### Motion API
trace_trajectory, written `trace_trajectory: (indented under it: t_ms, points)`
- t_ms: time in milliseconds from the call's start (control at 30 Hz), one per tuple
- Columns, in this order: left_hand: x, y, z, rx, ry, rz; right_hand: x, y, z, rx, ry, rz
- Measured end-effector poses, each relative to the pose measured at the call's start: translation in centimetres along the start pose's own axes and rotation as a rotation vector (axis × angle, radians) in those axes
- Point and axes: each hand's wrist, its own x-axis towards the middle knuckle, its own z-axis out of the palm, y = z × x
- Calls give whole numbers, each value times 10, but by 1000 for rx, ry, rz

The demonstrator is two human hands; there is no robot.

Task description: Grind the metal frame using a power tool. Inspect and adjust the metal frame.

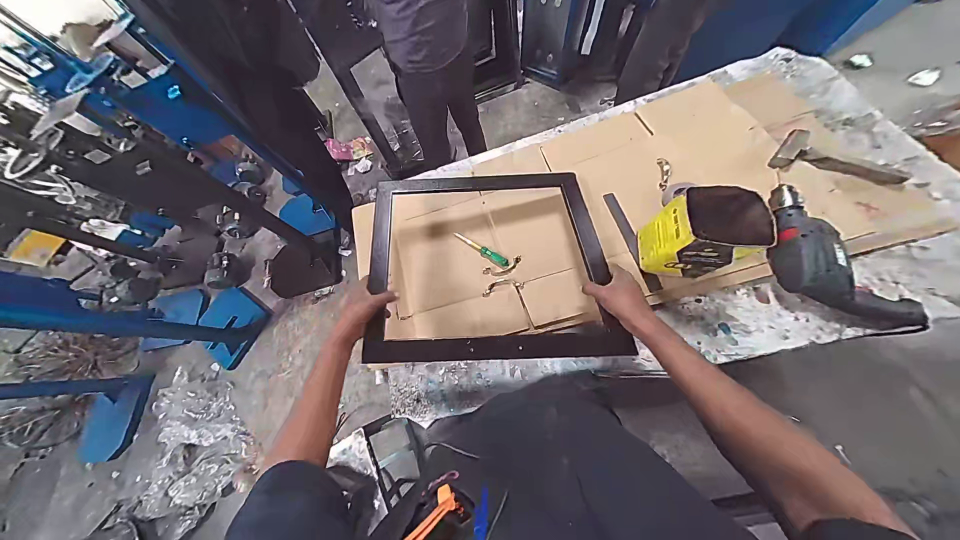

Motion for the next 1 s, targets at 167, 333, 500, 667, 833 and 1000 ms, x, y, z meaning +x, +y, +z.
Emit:
trace_trajectory:
  t_ms: [167,333,500,667,833,1000]
  points:
    - [50,-74,41,193,155,16,31,-12,-3,-237,60,-27]
    - [66,-62,55,359,289,25,58,-39,-7,-319,87,15]
    - [44,-29,68,578,414,139,61,-64,-10,-367,248,-185]
    - [2,-46,100,651,201,575,34,-82,26,-355,-137,-501]
    - [-12,-72,146,681,-99,648,20,-96,84,-552,-295,-592]
    - [-3,-63,158,776,-170,438,16,-105,107,-663,-272,-570]
